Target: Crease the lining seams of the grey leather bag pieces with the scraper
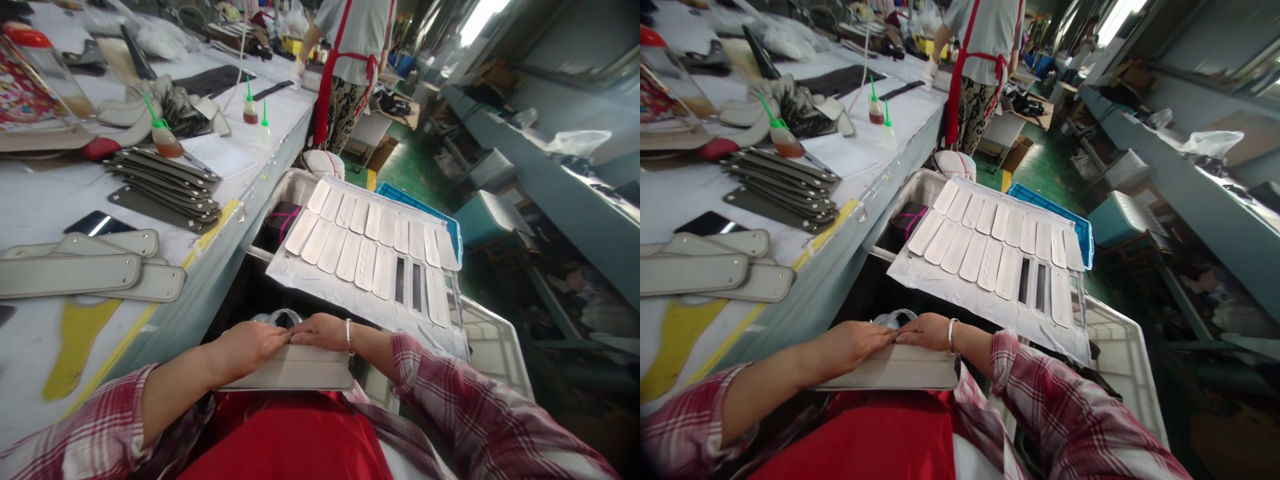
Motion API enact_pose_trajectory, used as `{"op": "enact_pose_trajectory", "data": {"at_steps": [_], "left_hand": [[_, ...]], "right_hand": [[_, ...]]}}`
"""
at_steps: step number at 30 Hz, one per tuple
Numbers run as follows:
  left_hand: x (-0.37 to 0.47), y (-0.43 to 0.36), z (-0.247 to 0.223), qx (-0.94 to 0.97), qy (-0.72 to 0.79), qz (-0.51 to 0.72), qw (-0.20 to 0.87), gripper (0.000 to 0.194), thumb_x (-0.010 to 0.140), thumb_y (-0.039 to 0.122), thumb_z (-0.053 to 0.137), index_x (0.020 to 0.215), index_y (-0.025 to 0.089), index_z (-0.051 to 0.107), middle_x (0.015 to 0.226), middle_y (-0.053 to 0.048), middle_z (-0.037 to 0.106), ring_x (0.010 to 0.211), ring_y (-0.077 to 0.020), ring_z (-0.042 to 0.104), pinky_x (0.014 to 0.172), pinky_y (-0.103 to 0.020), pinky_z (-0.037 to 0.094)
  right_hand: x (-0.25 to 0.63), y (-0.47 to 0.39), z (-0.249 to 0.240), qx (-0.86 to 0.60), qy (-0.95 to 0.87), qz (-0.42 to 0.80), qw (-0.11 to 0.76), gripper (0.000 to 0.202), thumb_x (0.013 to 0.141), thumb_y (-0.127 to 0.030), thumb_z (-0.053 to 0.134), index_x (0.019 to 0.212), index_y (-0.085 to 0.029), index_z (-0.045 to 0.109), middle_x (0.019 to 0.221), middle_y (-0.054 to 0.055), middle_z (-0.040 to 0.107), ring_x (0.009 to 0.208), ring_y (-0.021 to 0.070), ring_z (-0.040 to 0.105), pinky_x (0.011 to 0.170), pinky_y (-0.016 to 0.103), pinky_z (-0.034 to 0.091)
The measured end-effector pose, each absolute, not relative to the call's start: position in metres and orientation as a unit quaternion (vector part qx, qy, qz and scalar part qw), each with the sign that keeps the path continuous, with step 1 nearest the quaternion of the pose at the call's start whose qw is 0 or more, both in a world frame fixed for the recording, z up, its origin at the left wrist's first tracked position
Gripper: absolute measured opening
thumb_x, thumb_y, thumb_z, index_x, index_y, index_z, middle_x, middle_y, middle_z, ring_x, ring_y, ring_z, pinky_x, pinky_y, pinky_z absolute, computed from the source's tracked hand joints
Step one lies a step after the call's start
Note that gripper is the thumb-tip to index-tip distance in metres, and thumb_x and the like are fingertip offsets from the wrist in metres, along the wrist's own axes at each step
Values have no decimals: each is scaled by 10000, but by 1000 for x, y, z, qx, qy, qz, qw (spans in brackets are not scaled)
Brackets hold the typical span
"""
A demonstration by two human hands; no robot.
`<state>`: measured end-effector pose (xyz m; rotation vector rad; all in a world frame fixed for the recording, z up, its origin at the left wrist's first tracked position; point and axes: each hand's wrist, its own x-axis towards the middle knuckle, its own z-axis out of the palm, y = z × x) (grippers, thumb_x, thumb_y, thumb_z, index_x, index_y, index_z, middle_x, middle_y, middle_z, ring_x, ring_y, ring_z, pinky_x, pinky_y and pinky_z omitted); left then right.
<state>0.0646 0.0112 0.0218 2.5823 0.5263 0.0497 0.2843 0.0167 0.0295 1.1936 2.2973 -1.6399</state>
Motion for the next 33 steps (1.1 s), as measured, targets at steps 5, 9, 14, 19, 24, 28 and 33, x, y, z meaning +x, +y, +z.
{"op": "enact_pose_trajectory", "data": {"at_steps": [5, 9, 14, 19, 24, 28, 33], "left_hand": [[28, 17, 19, 930, 244, 28, 275, 402, 818, 97, 412, 1181, 191, 557, 1180, -49, 603, 1035, -182, 585, 906, -283, 457], [12, 16, 18, 921, 271, 27, 281, 405, 823, 115, 422, 1190, 216, 559, 1196, -29, 594, 1042, -169, 581, 921, -267, 443], [10, 15, 20, 919, 274, 37, 280, 372, 853, 153, 415, 1188, 220, 561, 1191, -39, 596, 1038, -176, 583, 914, -284, 451], [1, 16, 26, 908, 289, 25, 301, 354, 899, 232, 367, 1202, 192, 546, 1227, -40, 569, 1083, -153, 555, 961, -264, 412], [-7, 10, 35, 905, 320, 12, 279, 364, 908, 240, 336, 1201, 179, 544, 1242, -46, 557, 1106, -145, 536, 982, -260, 390], [-2, 2, 38, 914, 337, -34, 221, 375, 893, 179, 346, 1219, 145, 529, 1259, -88, 538, 1127, -187, 522, 975, -312, 405], [7, -3, 39, 931, 332, -22, 150, 364, 858, 122, 400, 1183, 167, 559, 1219, -70, 574, 1113, -220, 519, 968, -382, 404]], "right_hand": [[270, 21, 29, 396, 751, -527, 49, 335, 875, -362, 453, 1142, -234, 610, 1023, 18, 659, 920, 161, 592, 812, 247, 419], [254, 26, 24, 357, 773, -522, 36, 329, 886, -328, 436, 1147, -222, 604, 1027, 19, 657, 921, 157, 590, 821, 244, 422], [235, 30, 18, 341, 801, -491, 32, 317, 888, -330, 437, 1130, -228, 614, 1091, 24, 640, 966, 164, 583, 862, 247, 409], [215, 33, 19, 355, 814, -455, 57, 341, 891, -381, 425, 1131, -231, 614, 1094, 39, 639, 981, 190, 582, 841, 263, 419], [196, 36, 20, 348, 829, -434, 59, 329, 894, -396, 415, 1085, -244, 637, 1036, 27, 660, 920, 181, 594, 778, 249, 425], [218, 35, 21, 335, 834, -435, 55, 301, 884, -380, 438, 1065, -256, 643, 990, 20, 664, 873, 176, 593, 747, 249, 418], [287, 20, 23, 396, 764, -507, 55, 326, 876, -383, 427, 1028, -226, 668, 881, 13, 675, 774, 151, 602, 666, 225, 434]]}}
